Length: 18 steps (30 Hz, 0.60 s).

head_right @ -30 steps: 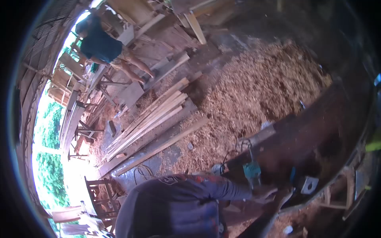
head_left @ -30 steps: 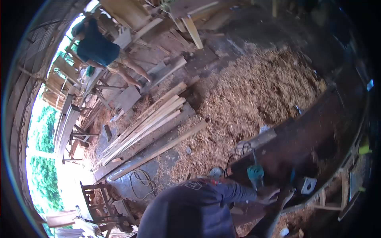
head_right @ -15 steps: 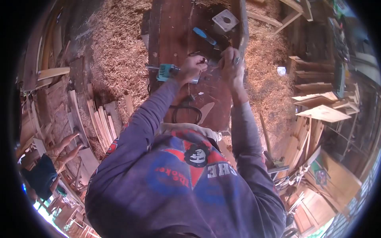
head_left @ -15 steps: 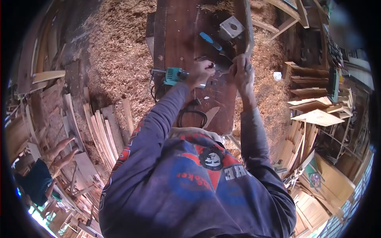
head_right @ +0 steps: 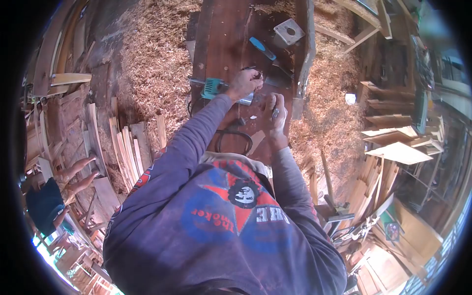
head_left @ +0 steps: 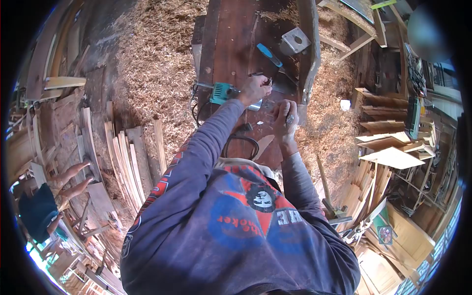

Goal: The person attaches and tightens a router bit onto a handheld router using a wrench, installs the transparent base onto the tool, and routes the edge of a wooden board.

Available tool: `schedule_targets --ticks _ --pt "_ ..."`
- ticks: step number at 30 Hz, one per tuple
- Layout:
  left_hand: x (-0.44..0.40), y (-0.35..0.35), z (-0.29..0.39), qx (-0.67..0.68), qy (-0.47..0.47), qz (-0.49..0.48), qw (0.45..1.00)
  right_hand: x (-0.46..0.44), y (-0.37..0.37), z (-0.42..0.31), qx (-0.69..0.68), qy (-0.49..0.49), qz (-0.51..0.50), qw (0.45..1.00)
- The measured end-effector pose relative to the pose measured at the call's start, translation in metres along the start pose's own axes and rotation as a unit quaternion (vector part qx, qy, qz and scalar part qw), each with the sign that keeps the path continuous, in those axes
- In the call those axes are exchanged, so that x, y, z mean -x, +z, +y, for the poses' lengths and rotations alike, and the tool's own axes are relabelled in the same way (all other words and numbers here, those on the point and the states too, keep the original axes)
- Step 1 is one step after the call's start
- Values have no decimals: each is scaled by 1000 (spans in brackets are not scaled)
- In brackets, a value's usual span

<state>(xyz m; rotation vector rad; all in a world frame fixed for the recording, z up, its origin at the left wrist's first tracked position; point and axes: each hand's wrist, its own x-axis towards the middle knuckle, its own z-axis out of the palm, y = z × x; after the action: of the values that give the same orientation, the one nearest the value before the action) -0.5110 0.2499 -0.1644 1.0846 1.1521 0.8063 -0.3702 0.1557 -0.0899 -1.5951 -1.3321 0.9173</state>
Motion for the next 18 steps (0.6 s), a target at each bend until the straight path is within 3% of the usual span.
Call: schedule_targets --ticks 4,10,13,15,18 --pt "-5 1 -11 -21 8 -3 1000 -9 6 -5 17 -43 -23 999" --pt "-4 -3 -14 -37 28 -5 999 -25 14 -9 21 19 -63 998" --pt "-7 -6 -17 -58 102 1 993 -39 18 -11 41 -36 -46 997" --pt "-8 -12 -14 -65 83 -9 994 -53 23 -3 90 -118 20 989" --pt "-8 -9 -11 -74 42 -3 996 -51 20 -18 62 -104 -52 991"
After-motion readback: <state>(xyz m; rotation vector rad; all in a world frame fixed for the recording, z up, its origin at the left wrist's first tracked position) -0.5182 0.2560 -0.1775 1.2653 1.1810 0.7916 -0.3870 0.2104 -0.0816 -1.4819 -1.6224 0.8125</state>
